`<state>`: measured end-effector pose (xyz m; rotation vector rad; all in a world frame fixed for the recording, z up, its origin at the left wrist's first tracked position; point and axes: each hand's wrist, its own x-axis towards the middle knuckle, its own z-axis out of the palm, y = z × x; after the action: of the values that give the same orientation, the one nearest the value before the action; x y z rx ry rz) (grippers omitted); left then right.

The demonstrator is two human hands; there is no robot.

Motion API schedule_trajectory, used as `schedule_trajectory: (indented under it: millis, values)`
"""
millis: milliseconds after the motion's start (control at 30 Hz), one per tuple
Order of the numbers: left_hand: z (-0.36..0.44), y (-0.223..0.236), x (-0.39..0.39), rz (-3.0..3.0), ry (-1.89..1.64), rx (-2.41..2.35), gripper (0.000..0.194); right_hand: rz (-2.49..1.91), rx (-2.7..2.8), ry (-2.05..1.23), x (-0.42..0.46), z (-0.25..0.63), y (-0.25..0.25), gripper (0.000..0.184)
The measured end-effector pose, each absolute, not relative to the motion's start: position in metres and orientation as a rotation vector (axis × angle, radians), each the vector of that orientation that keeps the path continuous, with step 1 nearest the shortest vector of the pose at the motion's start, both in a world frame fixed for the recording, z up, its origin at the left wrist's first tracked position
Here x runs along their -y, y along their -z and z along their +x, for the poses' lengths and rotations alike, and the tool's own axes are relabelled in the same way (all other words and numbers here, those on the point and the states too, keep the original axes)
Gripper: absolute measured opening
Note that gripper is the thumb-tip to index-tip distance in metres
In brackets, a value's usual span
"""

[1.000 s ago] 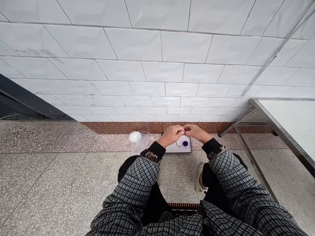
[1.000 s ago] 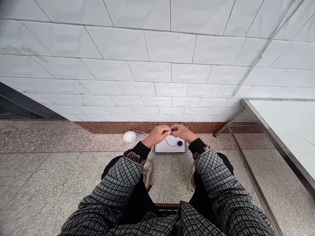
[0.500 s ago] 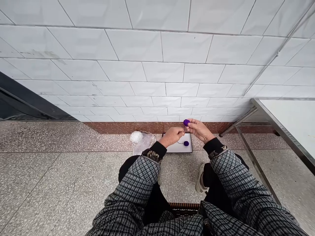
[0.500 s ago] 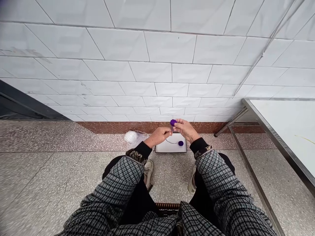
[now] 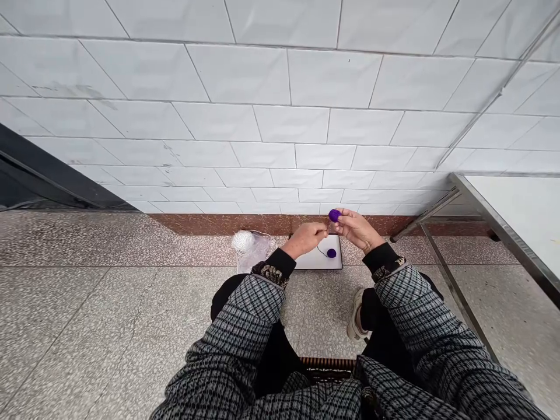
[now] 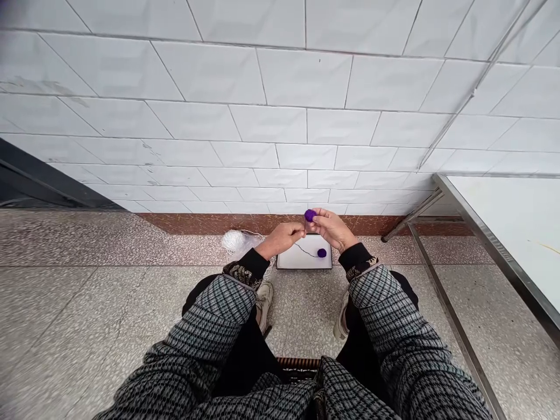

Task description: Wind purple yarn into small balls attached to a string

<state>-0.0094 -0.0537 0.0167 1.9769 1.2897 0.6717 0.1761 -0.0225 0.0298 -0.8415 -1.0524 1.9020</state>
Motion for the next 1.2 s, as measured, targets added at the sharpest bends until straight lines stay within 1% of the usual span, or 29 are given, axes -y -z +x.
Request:
schedule_trajectory:
  millis: [100,200,300,400,500,567,667,767,900,1200]
  values:
    - [-0.005,-0.018,0.057,2.035,-0.634,-1.111,0.019,-1.054,1.125,-1.759,0.017,0.176,-0.02,0.023]
    - [-0.007,-0.019,0.055,2.025,-0.741,-1.167,0.019,-1.22,1.434,-1.744,0.02,0.176,-0.017,0.02]
    - [-0.013,-0.017,0.049,1.939,-0.836,-1.382,0.019,-1.086,1.547,-1.922,0.027,0.176,-0.025,0.024]
    - [-0.014,-0.013,0.046,1.857,-0.827,-1.491,0.021,-0.885,1.308,-2.015,0.03,0.176,-0.036,0.03]
    - [-0.008,-0.01,0.049,1.893,-0.752,-1.411,0.022,-0.831,1.071,-1.915,0.027,0.175,-0.038,0.034]
    - [-0.004,-0.01,0.052,1.958,-0.692,-1.285,0.021,-0.919,1.048,-1.806,0.023,0.174,-0.032,0.033]
    - [0.0,-0.01,0.055,2.027,-0.653,-1.141,0.02,-1.168,1.219,-1.641,0.019,0.172,-0.022,0.028]
    - [-0.002,-0.011,0.054,2.052,-0.71,-1.148,0.019,-1.343,1.475,-1.549,0.02,0.17,-0.017,0.021]
    - [-0.007,-0.013,0.052,2.05,-0.795,-1.216,0.019,-1.323,1.694,-1.681,0.025,0.172,-0.023,0.019]
    - [-0.013,-0.015,0.048,1.974,-0.921,-1.313,0.015,-1.149,1.673,-1.969,0.028,0.177,-0.028,0.021]
